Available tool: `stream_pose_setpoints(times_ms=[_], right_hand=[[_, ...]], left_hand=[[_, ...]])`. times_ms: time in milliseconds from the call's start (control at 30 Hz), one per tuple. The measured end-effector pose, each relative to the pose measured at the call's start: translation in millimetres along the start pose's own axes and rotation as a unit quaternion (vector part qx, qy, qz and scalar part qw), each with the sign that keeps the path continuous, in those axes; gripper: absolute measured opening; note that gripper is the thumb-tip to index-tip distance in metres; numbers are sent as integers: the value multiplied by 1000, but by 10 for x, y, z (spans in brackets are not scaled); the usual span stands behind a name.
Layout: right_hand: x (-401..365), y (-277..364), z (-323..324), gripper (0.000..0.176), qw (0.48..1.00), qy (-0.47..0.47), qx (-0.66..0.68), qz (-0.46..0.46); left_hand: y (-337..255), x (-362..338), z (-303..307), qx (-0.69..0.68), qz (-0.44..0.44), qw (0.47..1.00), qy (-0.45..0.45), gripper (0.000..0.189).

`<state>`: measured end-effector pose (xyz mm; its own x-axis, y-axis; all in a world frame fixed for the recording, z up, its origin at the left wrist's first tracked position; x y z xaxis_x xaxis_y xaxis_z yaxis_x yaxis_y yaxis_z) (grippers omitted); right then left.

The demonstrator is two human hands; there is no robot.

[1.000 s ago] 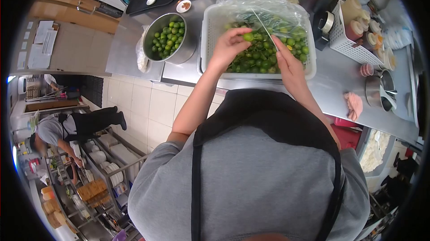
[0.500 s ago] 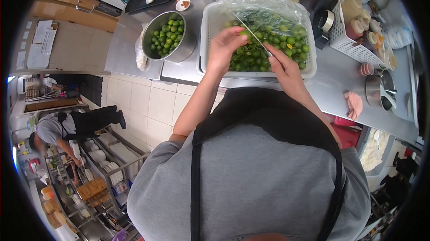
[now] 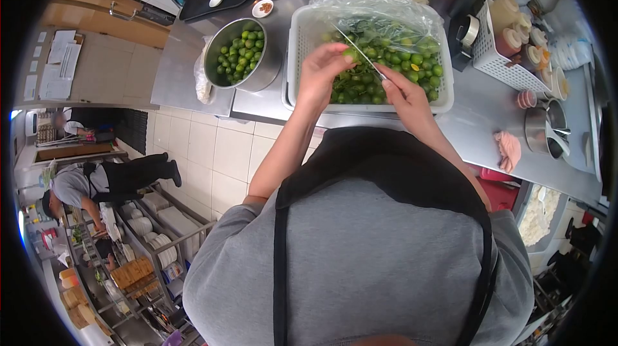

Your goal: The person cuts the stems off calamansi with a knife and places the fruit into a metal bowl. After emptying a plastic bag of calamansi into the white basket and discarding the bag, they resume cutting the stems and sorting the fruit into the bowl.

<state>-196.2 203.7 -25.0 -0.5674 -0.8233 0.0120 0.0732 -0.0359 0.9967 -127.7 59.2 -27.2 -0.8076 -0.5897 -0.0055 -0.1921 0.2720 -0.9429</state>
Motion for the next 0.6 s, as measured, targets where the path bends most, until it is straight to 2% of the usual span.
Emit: stream_pose_setpoints(times_ms=[200, 433, 533, 600], right_hand=[[-77, 176, 37, 32, 994, -16, -71, 76], [-123, 203, 42, 32, 992, -27, -84, 92], [-65, 187, 75, 32, 988, -39, -135, 66], [2, 222, 180, 31, 987, -79, -114, 82]], left_hand=[[-88, 12, 89, 65, -57, 995, -40, 24], [-108, 17, 67, 71, -76, 993, -57, 26], [-101, -94, -177, 88, -67, 994, -6, 26], [-52, -166, -358, 175, -54, 983, 22, 27]])
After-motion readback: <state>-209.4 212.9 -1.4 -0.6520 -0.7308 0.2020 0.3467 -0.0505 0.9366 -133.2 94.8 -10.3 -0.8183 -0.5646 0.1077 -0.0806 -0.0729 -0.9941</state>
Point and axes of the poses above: each hand's wrist, its own x-axis towards the middle knuckle, its own z-axis out of the back of the hand, y = z × x, the point moved 10 cm from there along x, towards the middle knuckle, and after that the axes turned 5 degrees about x, right-handed, at the moved point
